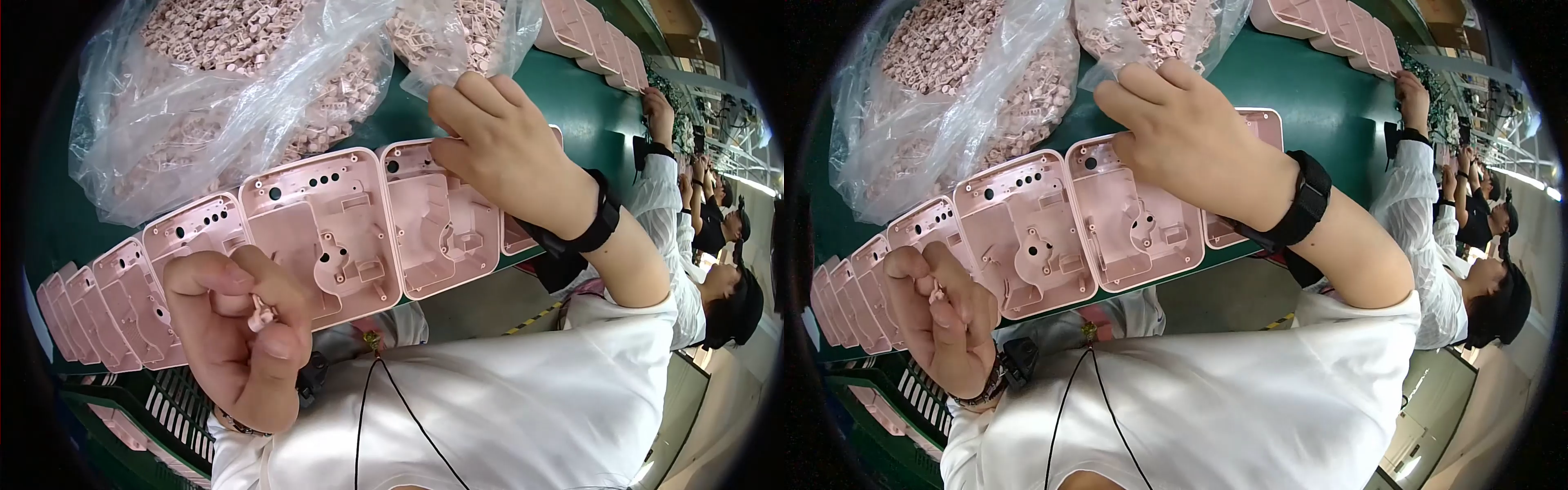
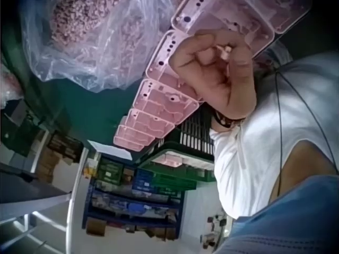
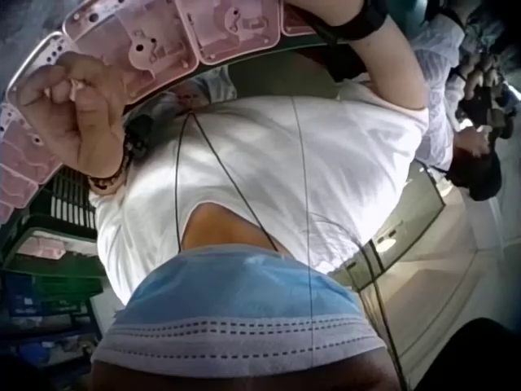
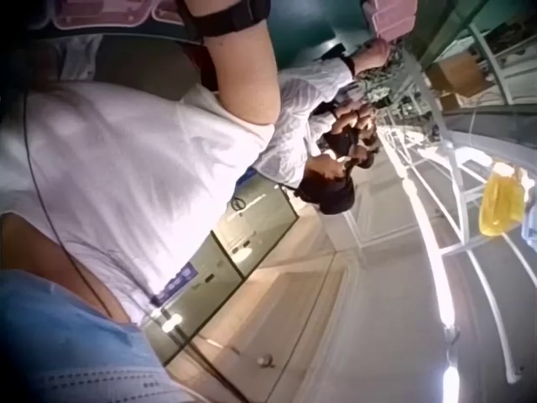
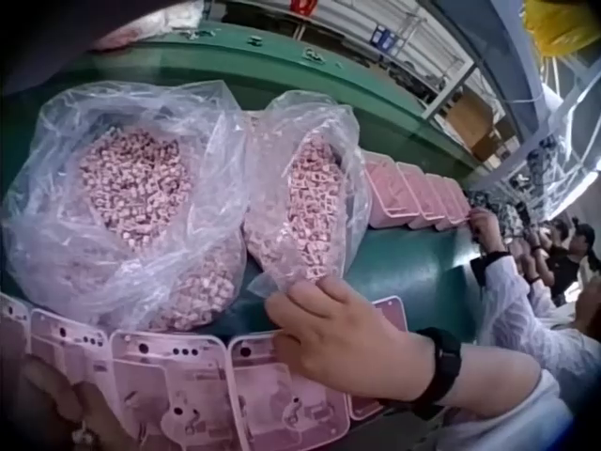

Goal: Assembling small components into pink plastic housings on a production line.

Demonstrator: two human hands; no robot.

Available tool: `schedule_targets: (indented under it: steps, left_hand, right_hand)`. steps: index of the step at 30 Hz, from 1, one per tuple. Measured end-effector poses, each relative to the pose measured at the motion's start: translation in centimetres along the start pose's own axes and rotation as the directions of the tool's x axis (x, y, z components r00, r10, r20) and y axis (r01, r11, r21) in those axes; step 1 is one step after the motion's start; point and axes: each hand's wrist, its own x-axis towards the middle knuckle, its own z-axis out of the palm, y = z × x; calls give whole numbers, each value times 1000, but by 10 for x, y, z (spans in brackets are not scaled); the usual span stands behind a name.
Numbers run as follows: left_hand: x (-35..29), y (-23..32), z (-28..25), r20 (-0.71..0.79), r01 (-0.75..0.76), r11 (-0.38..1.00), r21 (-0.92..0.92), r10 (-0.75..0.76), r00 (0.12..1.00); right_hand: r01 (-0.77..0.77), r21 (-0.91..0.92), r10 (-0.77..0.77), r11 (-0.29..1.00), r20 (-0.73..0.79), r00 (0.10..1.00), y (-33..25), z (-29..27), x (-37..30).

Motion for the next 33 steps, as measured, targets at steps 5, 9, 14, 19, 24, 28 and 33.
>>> schedule_targets:
  steps: [5, 9, 14, 19, 24, 28, 33]
  left_hand:
    - [1, -9, -8, 127, -250, 967, 57, 241, 962]
    - [-4, 1, -8, 19, -154, 985, -77, 156, 988]
    - [-8, 2, -22, 56, -55, 999, 0, 55, 997]
    - [-11, -5, -23, 33, -48, 998, 28, 47, 998]
    - [-19, 2, -30, 25, -91, 995, 51, 90, 996]
    - [-24, 13, -34, -19, -25, 989, 146, 28, 999]
    - [-27, 14, -42, 123, -101, 947, 304, 66, 990]
  right_hand:
    - [24, -1, -24, 1000, 32, 999, 1, -6, -1]
    - [0, -49, 4, 999, 97, 995, 2, -11, -3]
    - [-57, 10, 56, 998, 117, 992, 7, -17, -7]
    - [-78, -3, 77, 997, 152, 985, 5, -9, -13]
    - [8, -102, 7, 995, 147, 989, -3, -7, -5]
    - [-37, -14, 39, 999, 138, 990, -13, -26, 3]
    - [-111, 406, 146, 907, -58, 988, -82, -69, 25]
